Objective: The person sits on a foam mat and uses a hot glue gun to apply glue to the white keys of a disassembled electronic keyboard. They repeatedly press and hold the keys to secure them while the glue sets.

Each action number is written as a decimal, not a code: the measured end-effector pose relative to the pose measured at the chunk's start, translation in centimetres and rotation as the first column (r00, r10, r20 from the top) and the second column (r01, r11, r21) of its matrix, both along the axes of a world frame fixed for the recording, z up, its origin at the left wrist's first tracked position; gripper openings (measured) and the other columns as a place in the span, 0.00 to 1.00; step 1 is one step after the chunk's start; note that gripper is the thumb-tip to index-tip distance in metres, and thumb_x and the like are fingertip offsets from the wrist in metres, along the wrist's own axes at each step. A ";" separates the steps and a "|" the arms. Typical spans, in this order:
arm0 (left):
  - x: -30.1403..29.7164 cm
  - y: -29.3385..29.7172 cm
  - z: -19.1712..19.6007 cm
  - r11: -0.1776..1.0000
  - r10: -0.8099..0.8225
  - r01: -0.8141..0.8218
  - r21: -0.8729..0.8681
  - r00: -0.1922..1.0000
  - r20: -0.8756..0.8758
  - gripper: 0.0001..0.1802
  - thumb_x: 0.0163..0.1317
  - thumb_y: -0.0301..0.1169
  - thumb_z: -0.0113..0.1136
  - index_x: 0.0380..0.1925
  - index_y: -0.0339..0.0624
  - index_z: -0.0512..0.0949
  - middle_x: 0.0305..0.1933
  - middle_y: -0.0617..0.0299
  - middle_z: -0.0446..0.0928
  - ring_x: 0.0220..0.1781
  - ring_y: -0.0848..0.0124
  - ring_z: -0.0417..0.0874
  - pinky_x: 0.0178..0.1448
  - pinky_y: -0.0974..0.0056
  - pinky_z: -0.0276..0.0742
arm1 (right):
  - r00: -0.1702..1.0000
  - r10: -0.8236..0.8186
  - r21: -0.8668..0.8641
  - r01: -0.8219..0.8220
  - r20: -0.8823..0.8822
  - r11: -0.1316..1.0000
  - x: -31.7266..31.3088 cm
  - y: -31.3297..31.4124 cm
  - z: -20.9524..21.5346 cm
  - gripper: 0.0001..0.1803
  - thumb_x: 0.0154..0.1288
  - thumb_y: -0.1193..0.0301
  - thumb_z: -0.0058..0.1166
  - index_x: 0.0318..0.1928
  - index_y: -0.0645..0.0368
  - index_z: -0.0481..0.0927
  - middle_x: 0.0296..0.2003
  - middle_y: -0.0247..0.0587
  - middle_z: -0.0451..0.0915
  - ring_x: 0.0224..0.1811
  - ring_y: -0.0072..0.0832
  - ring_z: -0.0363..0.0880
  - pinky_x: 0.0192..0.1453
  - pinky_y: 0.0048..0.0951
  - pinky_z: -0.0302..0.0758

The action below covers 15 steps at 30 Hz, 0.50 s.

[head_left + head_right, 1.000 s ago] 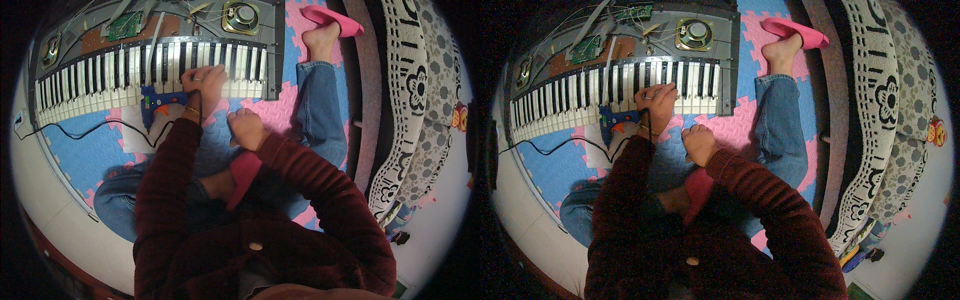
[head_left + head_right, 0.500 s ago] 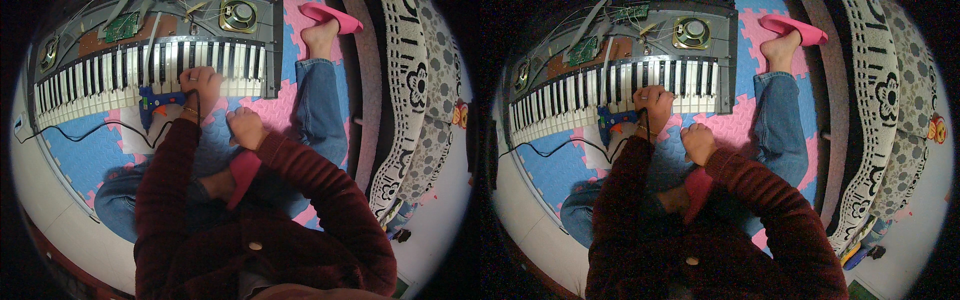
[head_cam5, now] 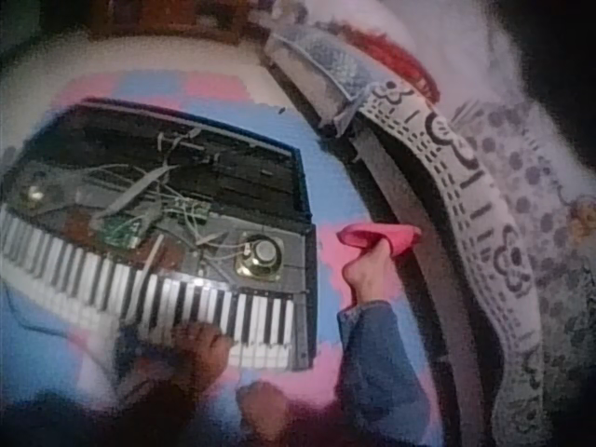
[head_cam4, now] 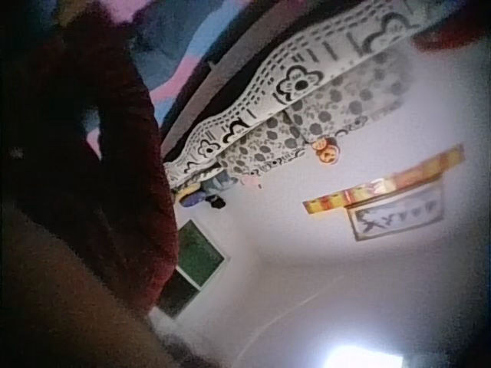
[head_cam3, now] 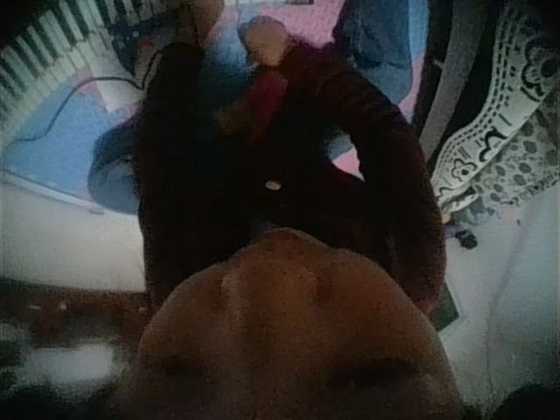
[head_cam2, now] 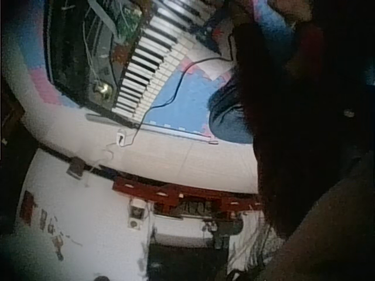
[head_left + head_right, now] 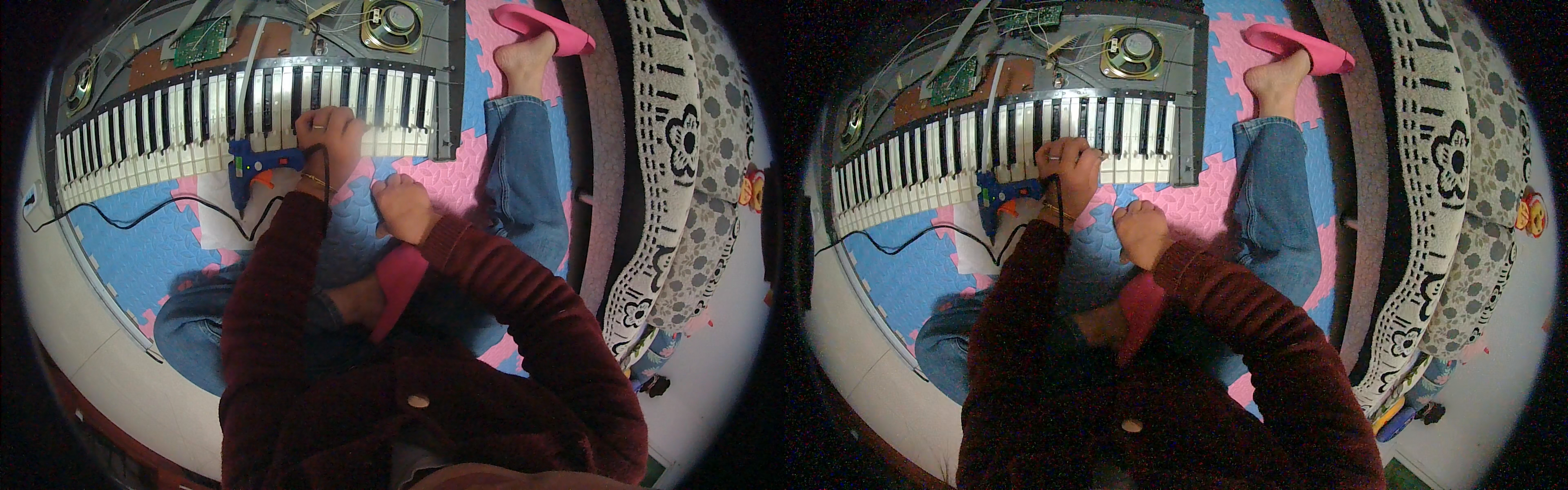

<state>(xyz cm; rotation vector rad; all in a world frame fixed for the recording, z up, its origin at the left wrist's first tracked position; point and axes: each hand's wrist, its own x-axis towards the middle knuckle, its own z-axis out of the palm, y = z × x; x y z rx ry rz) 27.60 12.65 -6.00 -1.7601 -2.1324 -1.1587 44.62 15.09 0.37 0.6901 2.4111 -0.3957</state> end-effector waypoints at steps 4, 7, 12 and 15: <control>-0.1 0.1 -0.1 1.000 0.005 -0.005 0.001 0.999 -0.038 0.07 0.48 0.30 0.70 0.27 0.54 0.80 0.35 0.70 0.74 0.43 0.66 0.78 0.56 0.52 0.65 | 1.000 -0.005 -0.011 0.005 -0.005 1.000 0.0 0.0 0.0 0.38 0.36 0.57 0.81 0.47 0.60 0.76 0.42 0.50 0.80 0.48 0.46 0.81 0.51 0.41 0.80; -0.1 0.1 -0.2 1.000 0.008 -0.007 0.010 0.999 -0.050 0.08 0.48 0.30 0.70 0.26 0.54 0.80 0.35 0.71 0.74 0.43 0.67 0.78 0.56 0.53 0.65 | 1.000 -0.009 -0.012 0.009 -0.002 1.000 0.0 0.0 0.1 0.38 0.36 0.57 0.80 0.47 0.60 0.76 0.43 0.49 0.80 0.49 0.46 0.81 0.52 0.41 0.80; -0.1 0.2 -0.3 0.999 -0.002 0.003 0.032 0.999 -0.033 0.08 0.47 0.29 0.70 0.26 0.54 0.80 0.35 0.71 0.74 0.43 0.67 0.78 0.55 0.53 0.65 | 1.000 -0.005 -0.010 0.005 0.017 1.000 -0.1 0.0 0.2 0.38 0.37 0.57 0.80 0.47 0.60 0.76 0.43 0.49 0.80 0.49 0.46 0.81 0.52 0.41 0.80; -0.1 0.2 -0.3 0.999 -0.009 0.010 0.032 1.000 -0.027 0.08 0.48 0.30 0.70 0.26 0.54 0.80 0.36 0.71 0.74 0.44 0.67 0.78 0.55 0.52 0.65 | 1.000 -0.002 -0.009 0.003 0.027 1.000 -0.1 0.0 0.2 0.38 0.37 0.56 0.80 0.47 0.59 0.76 0.43 0.49 0.80 0.50 0.46 0.81 0.52 0.41 0.80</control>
